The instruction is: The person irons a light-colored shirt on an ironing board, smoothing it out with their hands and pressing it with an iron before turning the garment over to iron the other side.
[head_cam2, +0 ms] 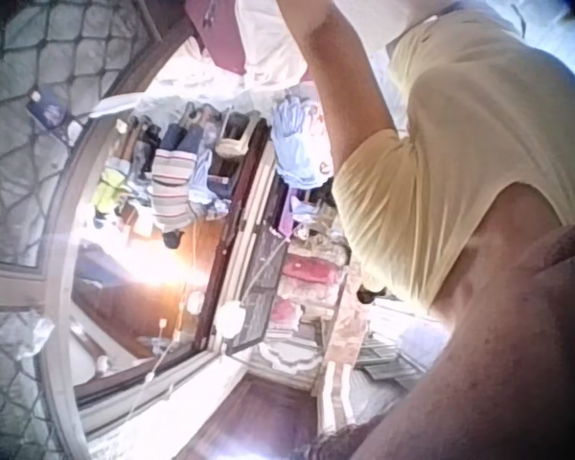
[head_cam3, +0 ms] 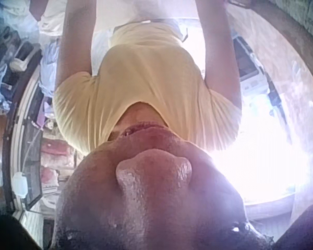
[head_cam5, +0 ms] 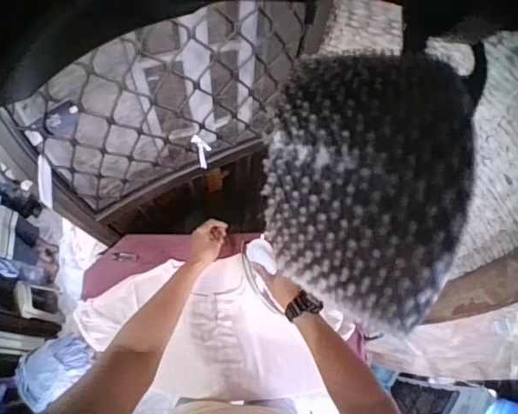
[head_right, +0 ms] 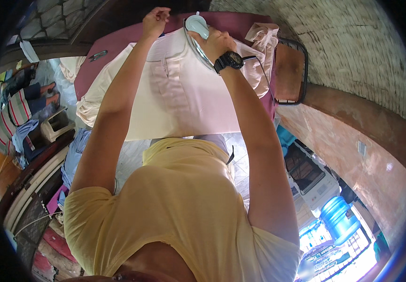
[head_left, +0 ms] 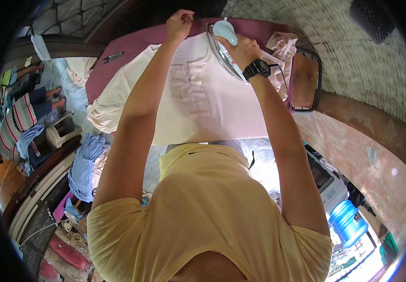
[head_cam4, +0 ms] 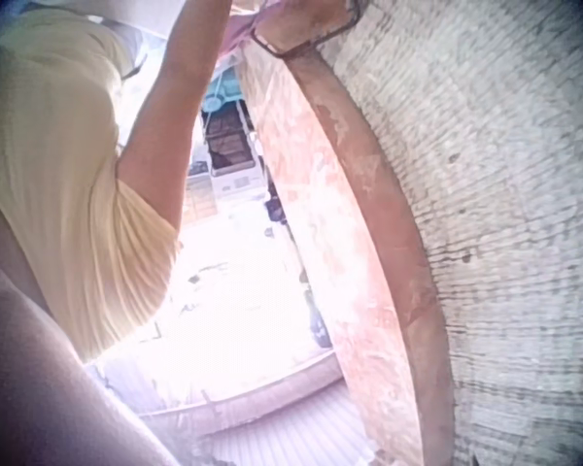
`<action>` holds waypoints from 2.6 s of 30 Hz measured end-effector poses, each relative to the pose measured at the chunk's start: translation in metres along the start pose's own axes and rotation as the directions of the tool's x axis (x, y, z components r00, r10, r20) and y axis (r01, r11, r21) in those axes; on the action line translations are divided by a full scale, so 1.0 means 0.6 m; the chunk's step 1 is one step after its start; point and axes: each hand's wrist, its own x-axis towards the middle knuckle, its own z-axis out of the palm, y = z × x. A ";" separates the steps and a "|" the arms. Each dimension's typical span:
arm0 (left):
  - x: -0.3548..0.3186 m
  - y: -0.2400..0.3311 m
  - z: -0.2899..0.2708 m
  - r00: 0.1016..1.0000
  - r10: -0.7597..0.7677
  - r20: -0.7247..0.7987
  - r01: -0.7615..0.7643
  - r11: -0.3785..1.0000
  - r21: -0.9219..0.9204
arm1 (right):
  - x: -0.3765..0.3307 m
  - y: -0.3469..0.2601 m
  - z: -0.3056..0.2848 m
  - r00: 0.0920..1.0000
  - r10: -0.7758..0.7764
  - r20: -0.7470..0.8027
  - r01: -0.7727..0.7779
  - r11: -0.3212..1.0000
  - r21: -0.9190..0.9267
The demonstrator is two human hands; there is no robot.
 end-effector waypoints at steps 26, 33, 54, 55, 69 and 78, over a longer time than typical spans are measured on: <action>-0.251 0.034 -0.102 0.987 0.155 -0.040 -0.155 0.988 -0.002 | 0.031 -0.050 0.026 0.989 0.112 -0.094 -0.123 0.985 -0.124; -0.244 0.022 -0.125 0.907 0.379 0.185 -0.422 0.818 0.391 | 0.106 -0.020 0.007 0.978 -0.185 0.097 0.174 0.978 0.111; -0.165 -0.093 -0.235 0.950 -0.064 -0.304 0.198 0.879 0.434 | 0.170 -0.102 0.005 0.692 -0.631 0.352 0.683 0.730 -0.035; -0.163 -0.091 -0.236 0.950 -0.066 -0.304 0.197 0.884 0.424 | 0.174 -0.108 0.009 0.684 -0.631 0.366 0.686 0.727 -0.029; -0.166 -0.093 -0.237 0.943 0.033 -0.330 0.101 0.919 0.382 | 0.206 -0.155 0.061 0.578 -0.762 0.290 0.792 0.610 0.023; -0.171 -0.091 -0.239 0.930 -0.008 -0.368 0.124 0.948 0.294 | 0.202 -0.204 0.075 0.545 -0.784 0.298 0.823 0.568 -0.009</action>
